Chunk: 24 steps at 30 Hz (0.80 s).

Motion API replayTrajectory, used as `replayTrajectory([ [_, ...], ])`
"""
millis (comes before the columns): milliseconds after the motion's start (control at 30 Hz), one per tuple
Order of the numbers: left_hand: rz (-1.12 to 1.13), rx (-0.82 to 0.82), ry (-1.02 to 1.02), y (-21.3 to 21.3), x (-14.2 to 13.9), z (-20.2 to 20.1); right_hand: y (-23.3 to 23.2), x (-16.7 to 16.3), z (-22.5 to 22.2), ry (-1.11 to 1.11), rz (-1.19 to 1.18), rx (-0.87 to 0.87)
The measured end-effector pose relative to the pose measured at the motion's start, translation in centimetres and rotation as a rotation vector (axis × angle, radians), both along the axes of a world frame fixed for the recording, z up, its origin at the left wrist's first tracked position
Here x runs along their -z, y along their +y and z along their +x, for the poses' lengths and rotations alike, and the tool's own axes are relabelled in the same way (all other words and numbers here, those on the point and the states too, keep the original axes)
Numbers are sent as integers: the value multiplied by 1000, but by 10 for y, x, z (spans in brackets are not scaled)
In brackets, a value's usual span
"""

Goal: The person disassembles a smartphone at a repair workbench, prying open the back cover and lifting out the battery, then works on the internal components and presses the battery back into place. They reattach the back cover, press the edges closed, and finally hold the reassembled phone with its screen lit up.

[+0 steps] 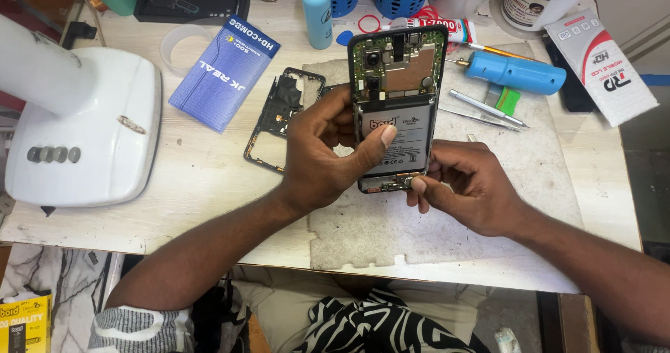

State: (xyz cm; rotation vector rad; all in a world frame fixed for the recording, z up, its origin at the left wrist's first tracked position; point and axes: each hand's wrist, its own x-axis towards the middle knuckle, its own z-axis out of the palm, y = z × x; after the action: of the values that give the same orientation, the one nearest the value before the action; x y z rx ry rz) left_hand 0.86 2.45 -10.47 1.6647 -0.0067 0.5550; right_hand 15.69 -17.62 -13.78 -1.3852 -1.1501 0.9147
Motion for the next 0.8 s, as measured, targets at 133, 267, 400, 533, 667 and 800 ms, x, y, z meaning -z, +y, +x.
replayTrajectory([
  [133, 17, -6, -13, -1, -1, -2, 0, 1, -1, -22, 51, -25],
  [267, 6, 20, 3, -1, 1, 0, 0, 6, 3, -65, 98, -55],
  [400, 15, 40, 27, -1, 4, 2, 1, 9, 13, -88, 238, 25],
  [533, 39, 74, 58, -3, 5, -1, -5, 3, 26, 209, 440, 199],
  [667, 65, 128, 54, -7, 3, -4, -16, -3, 30, 59, 403, 171],
  [800, 111, 158, 11, -9, -1, -5, -19, -6, 27, -29, 257, 227],
])
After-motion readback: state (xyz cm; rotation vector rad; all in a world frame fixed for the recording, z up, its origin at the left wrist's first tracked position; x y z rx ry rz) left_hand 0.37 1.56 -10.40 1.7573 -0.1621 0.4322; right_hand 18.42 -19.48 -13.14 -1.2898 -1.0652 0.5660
